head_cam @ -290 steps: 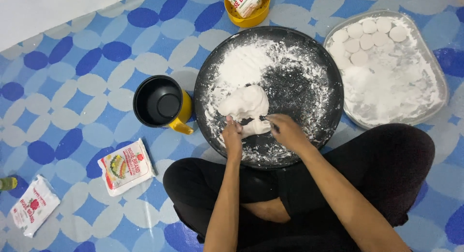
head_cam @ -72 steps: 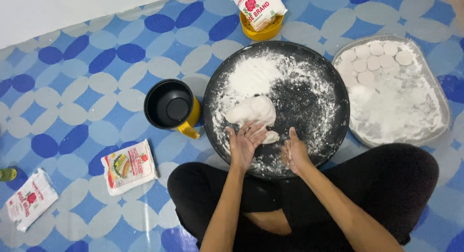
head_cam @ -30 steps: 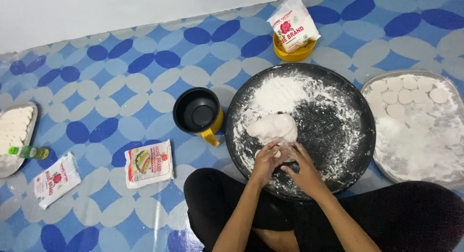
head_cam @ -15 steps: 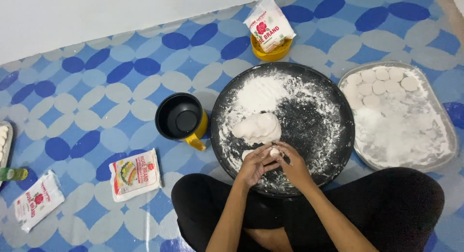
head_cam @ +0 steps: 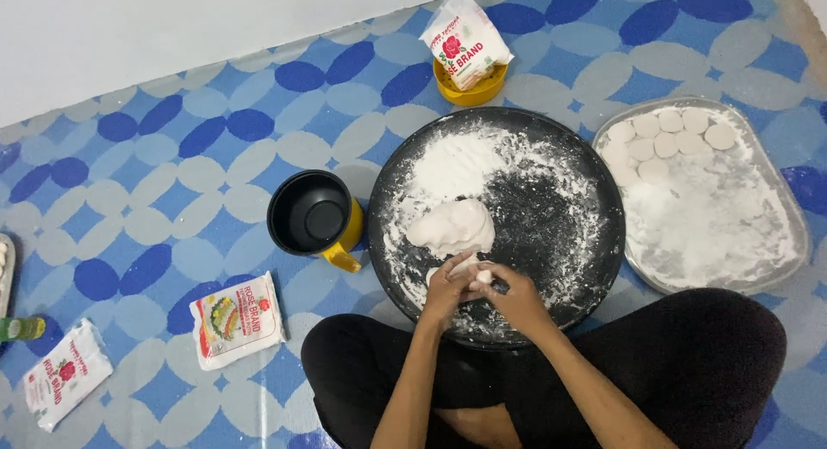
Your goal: Portioning a large mass of dough into small pieces and rolling each piece into a ball before placing it on a tray.
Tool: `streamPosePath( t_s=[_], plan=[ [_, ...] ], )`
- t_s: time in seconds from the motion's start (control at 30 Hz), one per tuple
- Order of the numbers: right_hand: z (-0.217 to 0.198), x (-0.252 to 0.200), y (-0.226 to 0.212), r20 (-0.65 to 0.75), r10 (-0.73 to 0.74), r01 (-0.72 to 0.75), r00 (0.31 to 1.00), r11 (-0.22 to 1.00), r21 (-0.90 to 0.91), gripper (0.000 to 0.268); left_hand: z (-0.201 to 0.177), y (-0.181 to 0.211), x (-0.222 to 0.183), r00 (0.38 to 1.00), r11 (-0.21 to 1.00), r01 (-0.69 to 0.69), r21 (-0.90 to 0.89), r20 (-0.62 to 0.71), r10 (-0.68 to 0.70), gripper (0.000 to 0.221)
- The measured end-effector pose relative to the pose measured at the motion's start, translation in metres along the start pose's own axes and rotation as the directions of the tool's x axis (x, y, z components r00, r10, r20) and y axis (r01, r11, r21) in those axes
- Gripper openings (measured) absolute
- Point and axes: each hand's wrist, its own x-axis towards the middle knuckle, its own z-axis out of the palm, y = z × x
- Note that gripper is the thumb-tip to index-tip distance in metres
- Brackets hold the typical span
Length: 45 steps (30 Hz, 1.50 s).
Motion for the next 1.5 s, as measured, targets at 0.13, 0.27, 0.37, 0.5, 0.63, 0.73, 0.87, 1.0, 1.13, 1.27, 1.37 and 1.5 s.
streamPosePath(
  t_s=[0.13, 0.27, 0.37, 0.5, 0.63, 0.73, 0.87, 1.0, 1.13, 1.27, 1.37, 1.5],
  plan=[
    [-0.008, 0.017, 0.004, -0.135, 0.225, -0.158, 0.965, 0.910, 0.383, 0.039, -0.014, -0.014, 0.013, 1.000, 0.999, 0.025, -0.024, -0.019, -0.025, 0.046],
    [-0.018, 0.035, 0.033, -0.065, 0.387, -0.188, 0.920, 0.580, 0.793, 0.024, -0.016, -0.013, 0.010, 0.999, 1.000, -0.015, 0.003, -0.031, 0.015, 0.055],
    [-0.017, 0.035, 0.047, -0.011, 0.424, -0.247, 0.906, 0.549, 0.799, 0.064, -0.016, -0.013, 0.010, 0.999, 1.000, -0.018, 0.010, -0.039, 0.018, 0.055],
    [-0.014, 0.033, 0.046, -0.022, 0.435, -0.247, 0.900, 0.552, 0.797, 0.059, -0.017, -0.014, 0.011, 0.999, 1.000, -0.009, 0.008, -0.039, 0.009, 0.054],
    [-0.005, 0.030, 0.035, -0.114, 0.285, -0.135, 0.952, 0.722, 0.679, 0.065, -0.008, -0.009, 0.005, 0.999, 0.999, 0.040, -0.003, 0.001, -0.040, 0.054],
    [0.004, 0.016, 0.012, 0.009, 0.198, -0.171, 0.980, 0.822, 0.543, 0.075, -0.009, -0.014, 0.010, 0.985, 0.985, 0.143, -0.092, 0.110, -0.132, 0.084],
    [0.011, 0.002, 0.013, 0.042, -0.018, 0.007, 0.999, 0.964, 0.267, 0.070, -0.023, -0.026, 0.019, 0.984, 0.976, 0.170, -0.135, 0.079, -0.161, 0.096],
    [0.008, 0.004, 0.013, -0.175, -0.112, 0.156, 0.978, 0.951, 0.265, 0.046, -0.018, -0.014, 0.011, 0.951, 0.983, 0.122, -0.140, -0.266, -0.156, 0.064],
    [-0.001, 0.018, 0.017, -0.164, 0.077, -0.006, 0.984, 0.918, 0.397, 0.075, -0.014, -0.004, 0.004, 0.941, 0.990, 0.022, -0.139, -0.332, -0.067, 0.065],
    [0.006, 0.029, 0.038, 0.050, 0.257, -0.227, 0.965, 0.725, 0.650, 0.082, -0.021, -0.025, 0.021, 0.954, 0.997, -0.055, -0.051, -0.299, 0.037, 0.070],
    [0.009, 0.026, 0.029, 0.208, 0.326, -0.369, 0.922, 0.582, 0.725, 0.087, -0.007, -0.015, 0.009, 0.991, 0.997, -0.075, 0.020, -0.106, 0.076, 0.072],
    [0.003, 0.019, 0.012, 0.374, 0.373, -0.498, 0.849, 0.328, 0.803, 0.095, 0.023, 0.027, -0.032, 0.954, 0.997, -0.060, -0.047, 0.292, 0.071, 0.122]
  ],
)
